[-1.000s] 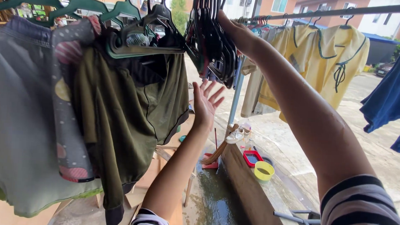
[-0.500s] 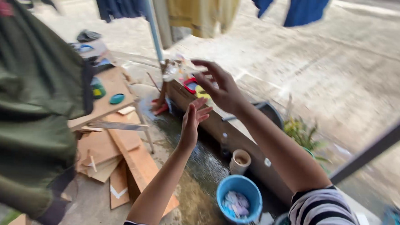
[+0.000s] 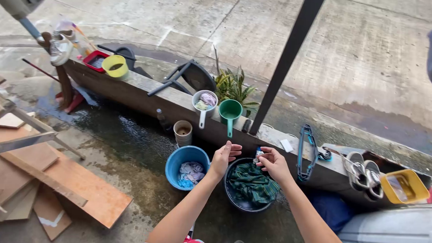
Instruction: Hand-washing laundry in a bucket and hanging clothes on a clothesline using hangers.
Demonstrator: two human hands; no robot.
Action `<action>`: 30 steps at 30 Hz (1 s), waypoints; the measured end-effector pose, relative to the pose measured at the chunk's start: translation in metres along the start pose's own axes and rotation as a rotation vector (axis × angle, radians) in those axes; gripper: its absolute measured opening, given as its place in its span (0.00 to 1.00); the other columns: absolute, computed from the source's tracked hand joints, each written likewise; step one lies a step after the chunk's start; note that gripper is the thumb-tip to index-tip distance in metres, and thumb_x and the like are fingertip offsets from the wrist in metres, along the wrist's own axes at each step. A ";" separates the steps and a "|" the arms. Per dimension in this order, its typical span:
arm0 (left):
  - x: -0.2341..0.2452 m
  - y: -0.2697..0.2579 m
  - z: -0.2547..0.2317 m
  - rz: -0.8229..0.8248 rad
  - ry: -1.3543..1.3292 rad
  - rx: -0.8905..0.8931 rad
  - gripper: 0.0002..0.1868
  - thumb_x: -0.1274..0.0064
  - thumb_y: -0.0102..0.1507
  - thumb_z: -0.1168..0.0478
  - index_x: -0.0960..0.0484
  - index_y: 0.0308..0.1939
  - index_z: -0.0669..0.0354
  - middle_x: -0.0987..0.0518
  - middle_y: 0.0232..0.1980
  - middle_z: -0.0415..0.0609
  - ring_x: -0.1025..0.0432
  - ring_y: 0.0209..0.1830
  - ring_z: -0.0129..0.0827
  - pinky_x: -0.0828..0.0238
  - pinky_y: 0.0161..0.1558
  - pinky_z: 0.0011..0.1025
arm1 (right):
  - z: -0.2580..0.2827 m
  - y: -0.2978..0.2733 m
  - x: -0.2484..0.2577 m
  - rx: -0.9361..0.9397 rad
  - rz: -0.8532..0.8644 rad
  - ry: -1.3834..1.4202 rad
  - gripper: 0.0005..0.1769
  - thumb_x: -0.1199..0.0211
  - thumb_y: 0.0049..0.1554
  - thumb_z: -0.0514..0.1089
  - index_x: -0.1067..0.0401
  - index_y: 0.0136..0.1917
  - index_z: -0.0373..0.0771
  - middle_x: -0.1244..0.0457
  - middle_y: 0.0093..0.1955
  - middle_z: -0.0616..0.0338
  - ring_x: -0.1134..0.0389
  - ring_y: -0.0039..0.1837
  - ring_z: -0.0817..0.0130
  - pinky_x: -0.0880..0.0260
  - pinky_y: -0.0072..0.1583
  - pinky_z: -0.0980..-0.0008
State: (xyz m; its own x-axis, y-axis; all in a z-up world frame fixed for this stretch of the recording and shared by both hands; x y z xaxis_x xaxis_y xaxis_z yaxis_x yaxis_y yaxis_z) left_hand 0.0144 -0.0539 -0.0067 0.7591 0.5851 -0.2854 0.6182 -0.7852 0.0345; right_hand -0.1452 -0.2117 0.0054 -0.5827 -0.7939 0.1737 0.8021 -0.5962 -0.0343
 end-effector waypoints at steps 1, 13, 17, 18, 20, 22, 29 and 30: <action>-0.019 0.001 0.016 0.014 0.002 0.035 0.33 0.66 0.71 0.37 0.16 0.53 0.61 0.15 0.53 0.47 0.21 0.54 0.34 0.29 0.55 0.32 | -0.021 -0.010 0.019 -0.043 -0.038 0.013 0.26 0.39 0.58 0.41 0.34 0.69 0.39 0.29 0.54 0.54 0.26 0.49 0.69 0.27 0.46 0.72; -0.055 0.011 0.143 0.124 0.121 0.282 0.29 0.63 0.71 0.40 0.15 0.49 0.58 0.14 0.48 0.44 0.21 0.47 0.29 0.30 0.48 0.29 | -0.159 -0.060 0.082 -0.331 -0.249 0.181 0.23 0.39 0.59 0.40 0.33 0.67 0.37 0.28 0.53 0.53 0.25 0.46 0.66 0.26 0.43 0.70; -0.026 0.036 0.182 0.129 0.158 0.350 0.27 0.60 0.71 0.41 0.15 0.48 0.58 0.13 0.46 0.44 0.20 0.44 0.27 0.29 0.46 0.28 | -0.197 -0.048 0.091 -0.433 -0.339 0.219 0.22 0.40 0.60 0.40 0.33 0.67 0.36 0.28 0.53 0.51 0.25 0.46 0.64 0.27 0.43 0.70; -0.015 0.035 0.200 0.121 0.146 0.326 0.26 0.58 0.72 0.44 0.15 0.47 0.61 0.14 0.44 0.47 0.20 0.42 0.29 0.28 0.46 0.29 | -0.210 -0.057 0.089 -0.420 -0.359 0.209 0.21 0.42 0.61 0.38 0.33 0.67 0.36 0.29 0.53 0.51 0.25 0.45 0.64 0.27 0.43 0.69; 0.006 0.030 0.234 0.114 0.138 0.379 0.25 0.56 0.72 0.46 0.15 0.46 0.65 0.14 0.42 0.49 0.20 0.40 0.30 0.27 0.45 0.29 | -0.227 -0.070 0.080 -0.483 -0.388 0.214 0.21 0.43 0.61 0.37 0.34 0.67 0.36 0.29 0.53 0.50 0.25 0.45 0.63 0.27 0.42 0.68; 0.017 0.042 0.254 0.130 0.187 0.255 0.23 0.55 0.72 0.50 0.16 0.44 0.69 0.14 0.41 0.51 0.20 0.40 0.30 0.22 0.48 0.29 | -0.228 -0.058 0.083 -0.435 -0.383 0.160 0.20 0.43 0.63 0.38 0.34 0.68 0.35 0.29 0.54 0.51 0.25 0.47 0.66 0.26 0.44 0.72; 0.045 -0.001 0.367 0.053 0.534 0.561 0.20 0.49 0.69 0.50 0.15 0.42 0.67 0.13 0.38 0.50 0.21 0.37 0.32 0.24 0.44 0.30 | -0.388 -0.051 0.059 -0.727 -0.341 0.061 0.19 0.40 0.59 0.37 0.29 0.64 0.37 0.31 0.54 0.52 0.26 0.48 0.66 0.25 0.41 0.69; 0.044 -0.001 0.388 0.060 0.612 0.534 0.18 0.48 0.68 0.51 0.16 0.43 0.65 0.14 0.38 0.52 0.20 0.38 0.35 0.24 0.44 0.32 | -0.399 -0.038 0.061 -0.723 -0.338 -0.078 0.19 0.38 0.55 0.37 0.27 0.61 0.38 0.30 0.54 0.53 0.26 0.46 0.63 0.25 0.42 0.66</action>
State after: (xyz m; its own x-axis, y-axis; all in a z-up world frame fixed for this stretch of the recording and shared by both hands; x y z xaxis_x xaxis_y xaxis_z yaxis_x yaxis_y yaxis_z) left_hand -0.0317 -0.1061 -0.3911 0.8604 0.4245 0.2819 0.5096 -0.7191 -0.4724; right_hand -0.2636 -0.2854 -0.3754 -0.7468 -0.5620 0.3557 0.2854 -0.7538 -0.5919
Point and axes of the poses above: each hand's wrist, its own y-axis towards the middle knuckle, its own x-axis out of the back of the hand, z = x × y, the point moved 5 cm from there along y, towards the middle knuckle
